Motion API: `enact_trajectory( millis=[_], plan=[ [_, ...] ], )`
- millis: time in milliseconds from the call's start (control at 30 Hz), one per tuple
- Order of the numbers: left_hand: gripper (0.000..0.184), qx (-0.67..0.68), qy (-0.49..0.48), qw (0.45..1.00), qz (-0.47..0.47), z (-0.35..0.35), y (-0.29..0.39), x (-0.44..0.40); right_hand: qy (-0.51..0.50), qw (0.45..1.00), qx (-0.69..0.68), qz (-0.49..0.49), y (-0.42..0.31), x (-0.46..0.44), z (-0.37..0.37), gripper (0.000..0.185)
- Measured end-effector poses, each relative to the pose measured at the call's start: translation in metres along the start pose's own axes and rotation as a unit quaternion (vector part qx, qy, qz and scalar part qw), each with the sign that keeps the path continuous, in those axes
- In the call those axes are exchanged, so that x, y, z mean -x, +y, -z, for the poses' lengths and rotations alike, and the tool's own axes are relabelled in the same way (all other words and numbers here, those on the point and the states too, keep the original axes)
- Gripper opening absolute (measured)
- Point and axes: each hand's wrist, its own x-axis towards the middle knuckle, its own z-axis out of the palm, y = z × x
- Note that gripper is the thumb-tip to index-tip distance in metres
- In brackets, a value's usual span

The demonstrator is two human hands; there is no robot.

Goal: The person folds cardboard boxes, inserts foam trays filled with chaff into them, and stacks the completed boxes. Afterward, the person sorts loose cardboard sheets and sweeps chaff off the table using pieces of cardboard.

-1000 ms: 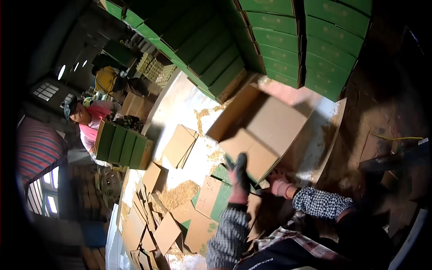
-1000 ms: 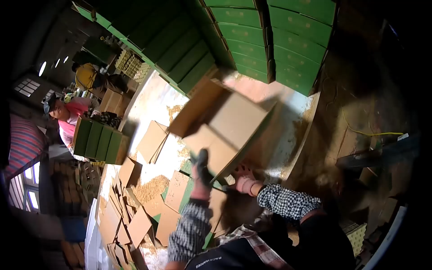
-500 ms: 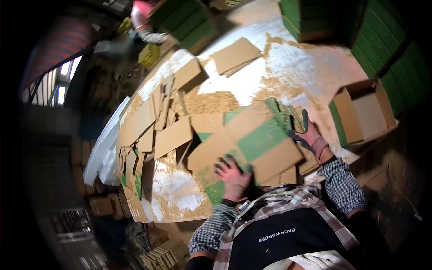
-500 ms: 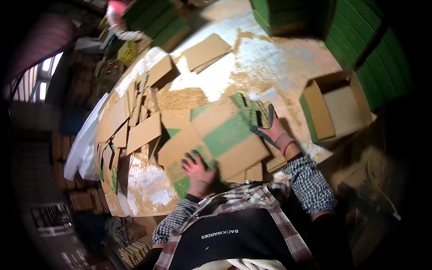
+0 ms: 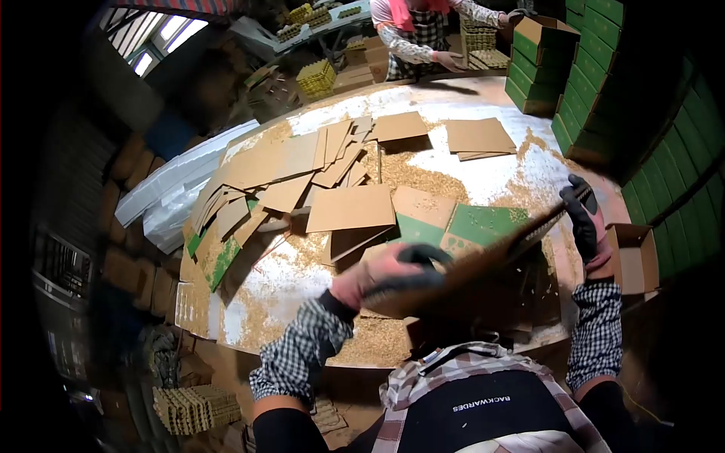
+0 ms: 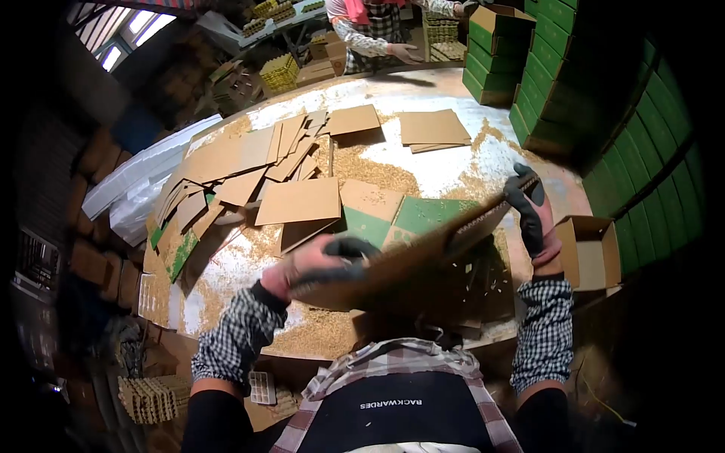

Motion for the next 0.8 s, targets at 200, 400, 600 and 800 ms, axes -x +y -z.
enact_trajectory(
  millis=[200,400,600,800],
  plan=[
    [0.023,-0.033,0.280,0.948,-0.145,-0.041,0.019,-0.007,-0.113,0.981,0.116,-0.107,-0.032,-0.001,-0.016,0.052],
    [0.064,-0.528,-0.033,0.838,-0.138,-0.009,-0.020,0.010,-0.012,0.775,0.504,0.381,0.028,0.008,-0.091,0.079],
    [0.094,-0.273,0.263,0.924,-0.057,-0.025,-0.058,0.011,-0.120,0.763,0.593,0.226,-0.014,0.003,-0.108,0.064],
    [0.055,0.058,0.331,0.938,-0.086,-0.030,-0.172,0.014,-0.362,0.693,0.612,0.121,-0.022,0.104,-0.099,0.120]
  ],
)
